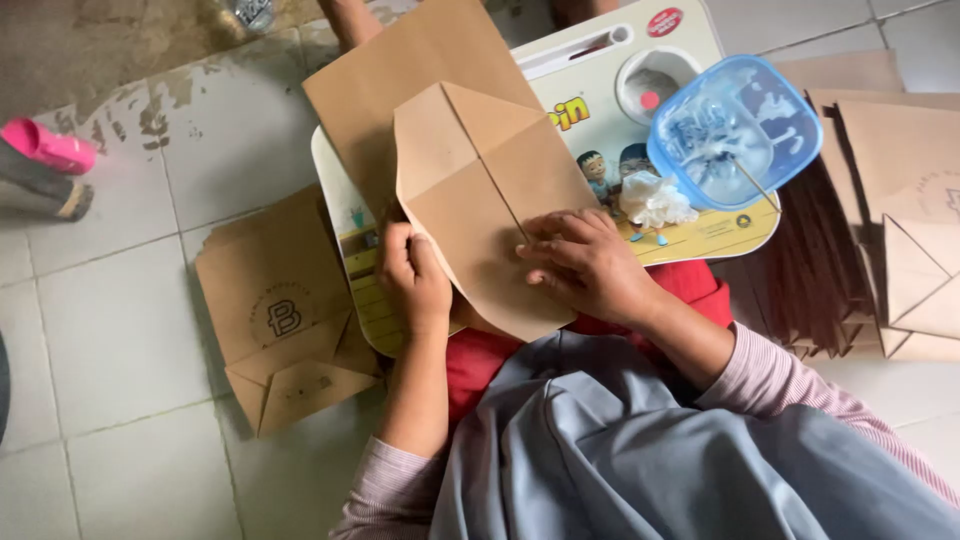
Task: The person assembles a flat cardboard paper bag by folding the sides and bottom. They use a small stick to apply a clear adhesive from a blue container to the seams and then press the flaps together to seal the bag.
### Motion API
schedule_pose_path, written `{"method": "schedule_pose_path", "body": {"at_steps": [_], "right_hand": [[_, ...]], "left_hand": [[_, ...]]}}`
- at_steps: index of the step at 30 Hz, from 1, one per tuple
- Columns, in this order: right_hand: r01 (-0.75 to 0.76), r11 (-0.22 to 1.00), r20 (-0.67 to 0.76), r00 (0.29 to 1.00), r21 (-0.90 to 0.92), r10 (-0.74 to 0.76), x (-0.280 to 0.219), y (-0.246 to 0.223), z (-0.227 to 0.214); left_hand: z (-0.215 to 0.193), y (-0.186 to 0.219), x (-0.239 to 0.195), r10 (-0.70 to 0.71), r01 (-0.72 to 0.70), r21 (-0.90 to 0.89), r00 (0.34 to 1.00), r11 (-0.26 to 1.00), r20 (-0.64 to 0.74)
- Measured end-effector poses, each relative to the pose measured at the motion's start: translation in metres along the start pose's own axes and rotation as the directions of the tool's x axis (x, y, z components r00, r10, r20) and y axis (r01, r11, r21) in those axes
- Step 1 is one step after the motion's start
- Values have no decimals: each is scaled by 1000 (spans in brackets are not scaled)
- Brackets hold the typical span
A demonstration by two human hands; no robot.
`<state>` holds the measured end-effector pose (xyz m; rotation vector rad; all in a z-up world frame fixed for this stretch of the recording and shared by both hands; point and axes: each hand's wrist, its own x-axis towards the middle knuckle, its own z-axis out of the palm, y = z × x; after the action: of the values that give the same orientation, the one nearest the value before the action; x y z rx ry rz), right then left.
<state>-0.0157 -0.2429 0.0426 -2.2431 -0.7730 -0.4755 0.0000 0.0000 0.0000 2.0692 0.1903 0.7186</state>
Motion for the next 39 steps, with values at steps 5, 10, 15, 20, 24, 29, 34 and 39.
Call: {"method": "schedule_pose_path", "body": {"at_steps": [5,10,15,20,24,29,34,39], "right_hand": [[-36,999,-103,994,-12,34,-16,-11,-103],[-162,655,14,967,-738,255,-61,39,-184],[-211,737,-38,969,-642,244,-69,59,-172],[-197,771,-109,980,-605,165,-55,70,-159],[-290,854,-220,952,-432,212,-51,91,-144],[-354,878,-280,922,-322,269,-35,92,-132],[-361,863,-307,916,-354,257,-27,90,-127],[-457,889,-349,839,-36,418,-33,91,-125]], "left_hand": [[-2,2,0,-30,31,56,1000,998,-4],[-5,18,4,-14,12,36,997,999,71],[-6,18,4,16,-19,39,996,999,84],[-6,21,6,5,-11,71,997,997,81],[-5,22,7,46,-48,28,996,998,73],[-6,21,7,47,-49,16,995,999,82],[-5,20,7,76,-76,4,994,997,80],[-6,25,9,106,-103,-34,992,994,69]]}}
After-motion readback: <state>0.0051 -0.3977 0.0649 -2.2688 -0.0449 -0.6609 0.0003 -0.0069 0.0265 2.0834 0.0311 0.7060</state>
